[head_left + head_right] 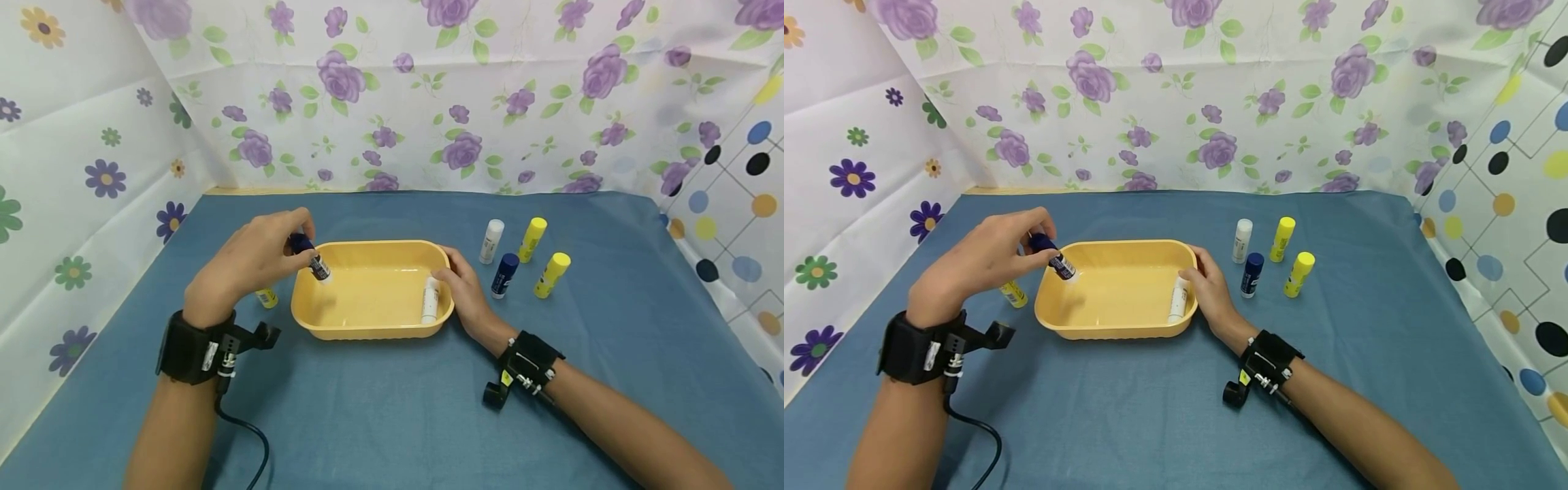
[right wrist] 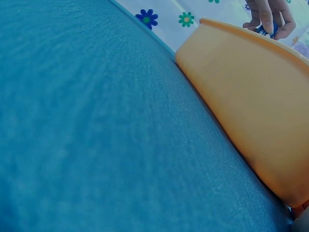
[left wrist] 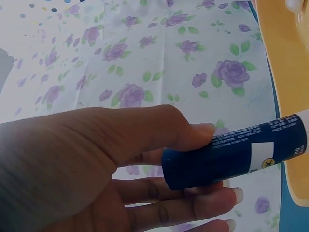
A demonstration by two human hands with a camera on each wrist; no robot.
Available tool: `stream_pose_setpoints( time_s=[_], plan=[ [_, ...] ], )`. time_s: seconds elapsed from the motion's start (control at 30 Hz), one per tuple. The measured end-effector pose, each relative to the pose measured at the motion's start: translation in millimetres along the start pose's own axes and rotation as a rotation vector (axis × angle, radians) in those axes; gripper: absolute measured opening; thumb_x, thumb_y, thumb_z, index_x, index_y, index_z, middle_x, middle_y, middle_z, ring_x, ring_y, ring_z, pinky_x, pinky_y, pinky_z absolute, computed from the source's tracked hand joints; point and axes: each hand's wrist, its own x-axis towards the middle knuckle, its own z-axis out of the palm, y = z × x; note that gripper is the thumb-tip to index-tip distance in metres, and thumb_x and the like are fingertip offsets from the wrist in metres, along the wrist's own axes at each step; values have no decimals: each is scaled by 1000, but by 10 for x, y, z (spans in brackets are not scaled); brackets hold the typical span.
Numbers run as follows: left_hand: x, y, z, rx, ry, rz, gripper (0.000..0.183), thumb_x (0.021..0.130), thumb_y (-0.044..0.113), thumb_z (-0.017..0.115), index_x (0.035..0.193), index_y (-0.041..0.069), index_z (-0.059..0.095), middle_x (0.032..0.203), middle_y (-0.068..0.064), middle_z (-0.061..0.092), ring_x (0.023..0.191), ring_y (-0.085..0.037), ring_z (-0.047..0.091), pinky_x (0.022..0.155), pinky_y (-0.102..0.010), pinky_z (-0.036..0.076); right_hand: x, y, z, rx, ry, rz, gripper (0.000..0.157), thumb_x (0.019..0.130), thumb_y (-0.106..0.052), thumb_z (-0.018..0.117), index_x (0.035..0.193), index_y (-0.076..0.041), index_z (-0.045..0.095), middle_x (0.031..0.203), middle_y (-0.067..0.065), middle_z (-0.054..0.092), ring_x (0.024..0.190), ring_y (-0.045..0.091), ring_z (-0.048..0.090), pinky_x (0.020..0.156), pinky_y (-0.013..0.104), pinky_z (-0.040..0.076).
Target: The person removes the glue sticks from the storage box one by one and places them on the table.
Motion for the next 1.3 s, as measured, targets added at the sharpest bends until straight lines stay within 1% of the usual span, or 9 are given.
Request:
stream_pose_setpoints(
  time_s=[0.3, 0.53, 0.73, 0.97, 1.17, 1.3],
  plan=[
    [-23, -21, -64, 8, 69, -3, 18, 90, 15, 66, 105, 8, 59, 88, -8, 60, 72, -22, 52, 64, -38, 43, 4, 3, -2, -8, 3, -3, 49, 93, -6, 51, 142, -5, 48, 141, 11, 49, 126, 24, 48, 105, 37, 38],
    [-36, -51, -113, 7, 80, -23, 20, 91, 15, 65, 108, 8, 58, 89, -8, 60, 73, -22, 53, 65, -39, 43, 6, 5, -4, -7, 6, -7, 50, 93, -6, 50, 142, -6, 47, 140, 10, 49, 124, 23, 49, 104, 35, 39],
    [-41, -82, -133, 5, 93, -18, 21, 90, 15, 65, 108, 8, 58, 89, -8, 61, 74, -22, 54, 66, -39, 44, 2, 9, -2, -6, 7, -8, 49, 93, -6, 51, 142, -6, 48, 139, 10, 50, 123, 22, 49, 103, 34, 40],
    [-63, -111, -160, -2, 127, -23, 21, 89, 14, 66, 108, 7, 58, 89, -8, 62, 74, -23, 54, 66, -39, 43, 0, -4, 2, -4, -2, -22, 49, 93, -6, 51, 142, -6, 48, 140, 9, 50, 123, 21, 49, 104, 35, 39],
    [-84, -135, -181, -3, 160, -6, 22, 88, 13, 67, 107, 7, 58, 88, -8, 62, 73, -22, 53, 65, -39, 44, 2, 1, 1, -5, -5, -24, 49, 93, -6, 51, 142, -7, 48, 140, 9, 50, 124, 21, 49, 104, 35, 39],
    [-90, -148, -192, -4, 167, 6, 22, 88, 13, 67, 107, 7, 58, 91, -9, 63, 74, -22, 54, 66, -39, 44, 7, 10, 0, -1, -6, -25, 49, 93, -6, 50, 142, -6, 48, 140, 9, 50, 123, 21, 49, 104, 34, 39]
  ],
)
